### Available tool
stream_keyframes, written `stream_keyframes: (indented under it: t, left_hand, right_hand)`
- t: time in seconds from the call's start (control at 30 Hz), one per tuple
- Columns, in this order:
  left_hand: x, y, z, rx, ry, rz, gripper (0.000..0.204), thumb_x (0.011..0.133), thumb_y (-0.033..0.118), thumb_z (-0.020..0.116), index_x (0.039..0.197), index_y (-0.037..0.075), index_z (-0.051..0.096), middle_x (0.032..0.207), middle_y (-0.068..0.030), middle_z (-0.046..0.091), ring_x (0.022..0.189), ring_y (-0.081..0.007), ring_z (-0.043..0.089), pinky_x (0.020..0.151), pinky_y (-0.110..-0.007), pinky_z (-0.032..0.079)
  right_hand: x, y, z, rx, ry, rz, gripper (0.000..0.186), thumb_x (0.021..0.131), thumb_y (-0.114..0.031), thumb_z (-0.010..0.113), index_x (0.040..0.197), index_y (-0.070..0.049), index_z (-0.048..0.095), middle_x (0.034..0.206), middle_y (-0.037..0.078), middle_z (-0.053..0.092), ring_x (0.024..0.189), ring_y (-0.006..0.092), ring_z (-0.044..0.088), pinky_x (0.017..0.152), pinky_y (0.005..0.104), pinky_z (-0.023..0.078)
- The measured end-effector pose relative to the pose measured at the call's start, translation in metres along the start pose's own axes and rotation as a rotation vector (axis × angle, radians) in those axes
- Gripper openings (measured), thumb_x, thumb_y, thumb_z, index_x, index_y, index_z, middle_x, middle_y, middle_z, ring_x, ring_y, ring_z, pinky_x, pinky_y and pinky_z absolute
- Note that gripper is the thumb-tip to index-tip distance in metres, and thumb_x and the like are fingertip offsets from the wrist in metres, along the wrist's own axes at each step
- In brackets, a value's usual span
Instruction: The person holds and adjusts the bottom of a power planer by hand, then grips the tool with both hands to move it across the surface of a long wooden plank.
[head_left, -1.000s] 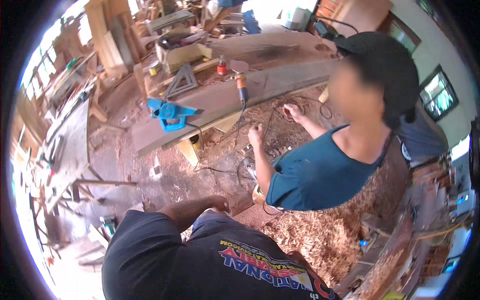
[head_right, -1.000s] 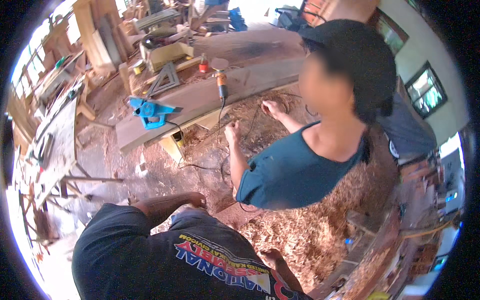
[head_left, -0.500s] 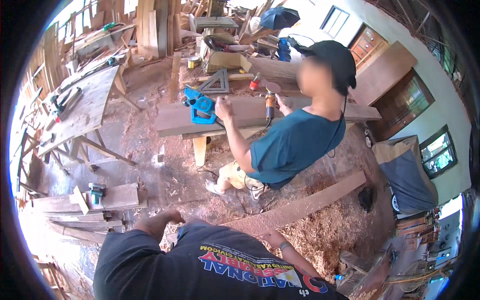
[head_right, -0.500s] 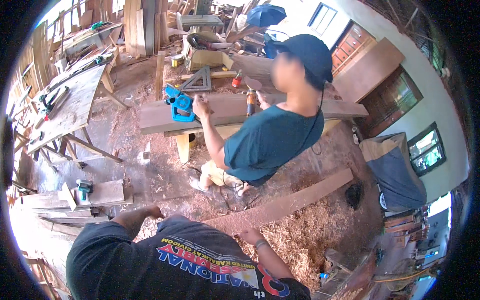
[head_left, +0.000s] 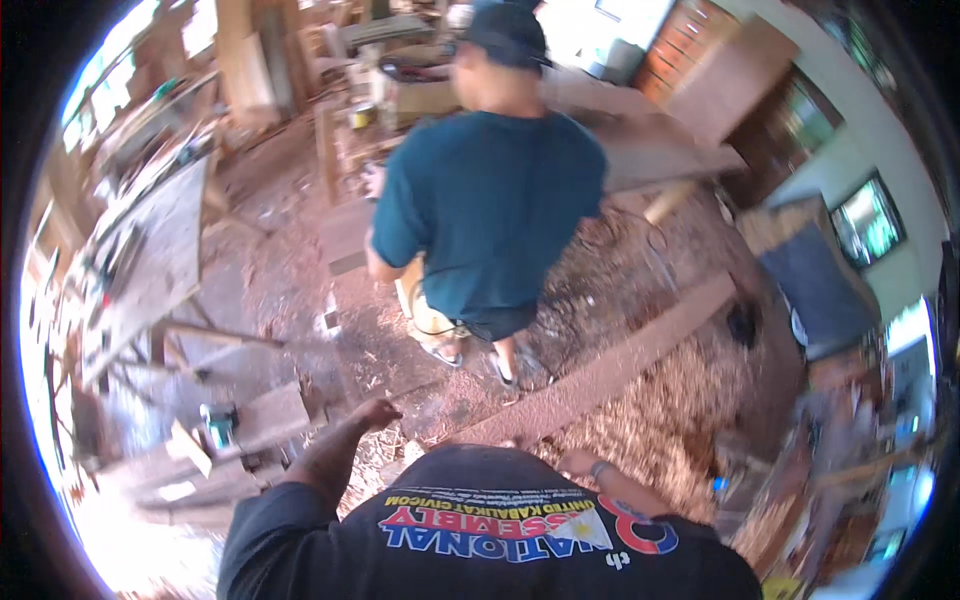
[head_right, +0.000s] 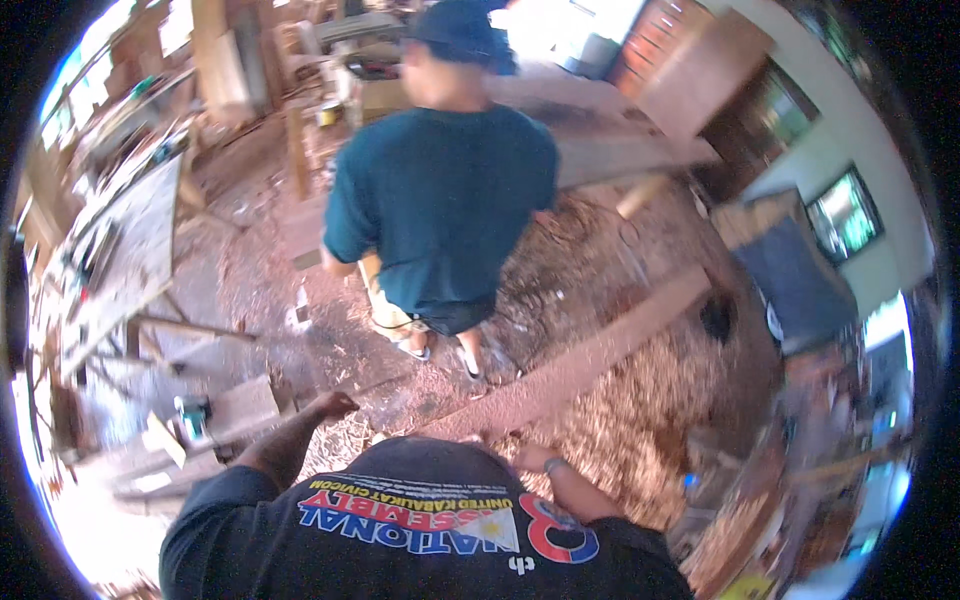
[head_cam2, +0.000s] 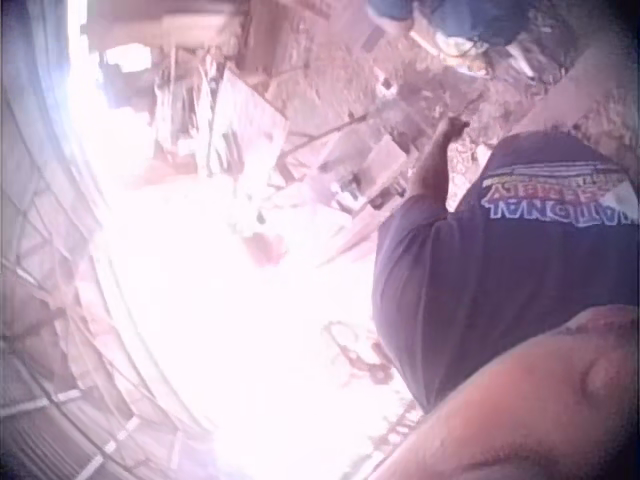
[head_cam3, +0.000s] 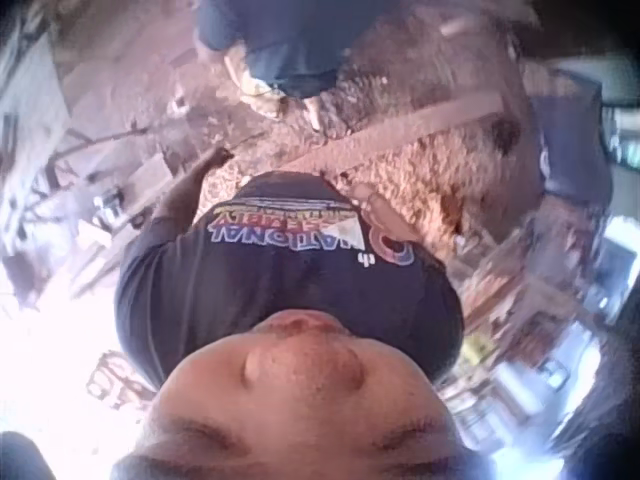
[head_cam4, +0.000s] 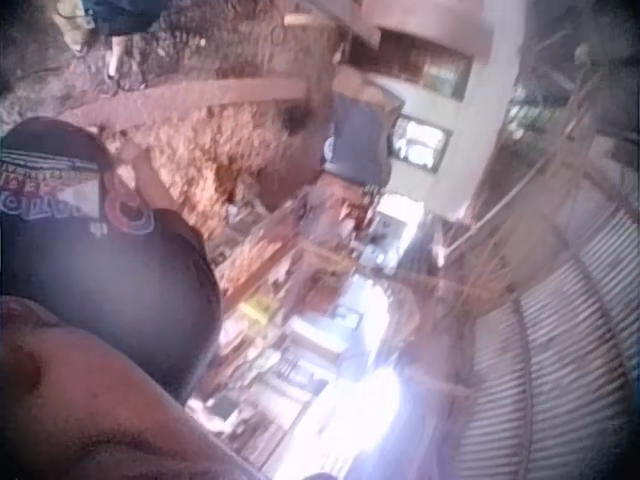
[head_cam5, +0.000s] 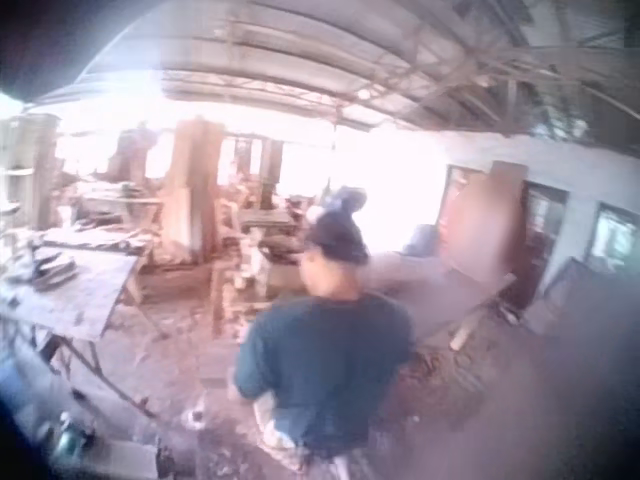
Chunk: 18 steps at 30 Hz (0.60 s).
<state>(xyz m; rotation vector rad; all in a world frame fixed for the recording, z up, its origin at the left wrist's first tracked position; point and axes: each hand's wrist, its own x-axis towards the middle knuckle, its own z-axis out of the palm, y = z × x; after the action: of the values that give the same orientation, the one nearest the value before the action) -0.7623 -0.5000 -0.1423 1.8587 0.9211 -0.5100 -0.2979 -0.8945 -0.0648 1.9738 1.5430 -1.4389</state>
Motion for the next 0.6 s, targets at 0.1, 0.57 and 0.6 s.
stream_keyframes:
  t: [0.1,0.57,0.6]
  left_hand:
    - [0.0,-0.099,0.026,0.51,-0.079,0.366,0.041,0.103,0.033,0.058,0.142,0.037,0.066,0.117,-0.0107,0.078,0.101,-0.0322,0.076,0.087,-0.047,0.06]
    - [0.068,0.01,0.075,0.302,-0.356,0.029,0.03,0.096,0.041,0.074,0.121,0.023,0.078,0.107,-0.0082,0.078,0.093,-0.0213,0.071,0.089,-0.04,0.058]
    - [0.082,0.027,0.069,0.298,-0.306,0.037,0.031,0.096,0.045,0.076,0.114,0.02,0.081,0.099,-0.0089,0.08,0.086,-0.0205,0.072,0.085,-0.04,0.059]
  right_hand:
    - [-0.003,-0.044,-0.034,0.225,0.159,0.067,0.047,0.094,-0.054,0.072,0.106,-0.009,0.081,0.102,0.016,0.08,0.094,0.0307,0.077,0.088,0.0454,0.059]
    - [-0.007,0.064,-0.062,0.464,0.173,0.018,0.044,0.097,-0.048,0.069,0.102,-0.005,0.079,0.092,0.015,0.078,0.084,0.026,0.074,0.078,0.0455,0.057]
    - [-0.007,0.085,-0.064,0.467,0.163,0.0,0.044,0.097,-0.048,0.069,0.102,-0.005,0.079,0.092,0.015,0.078,0.084,0.026,0.074,0.078,0.0455,0.057]
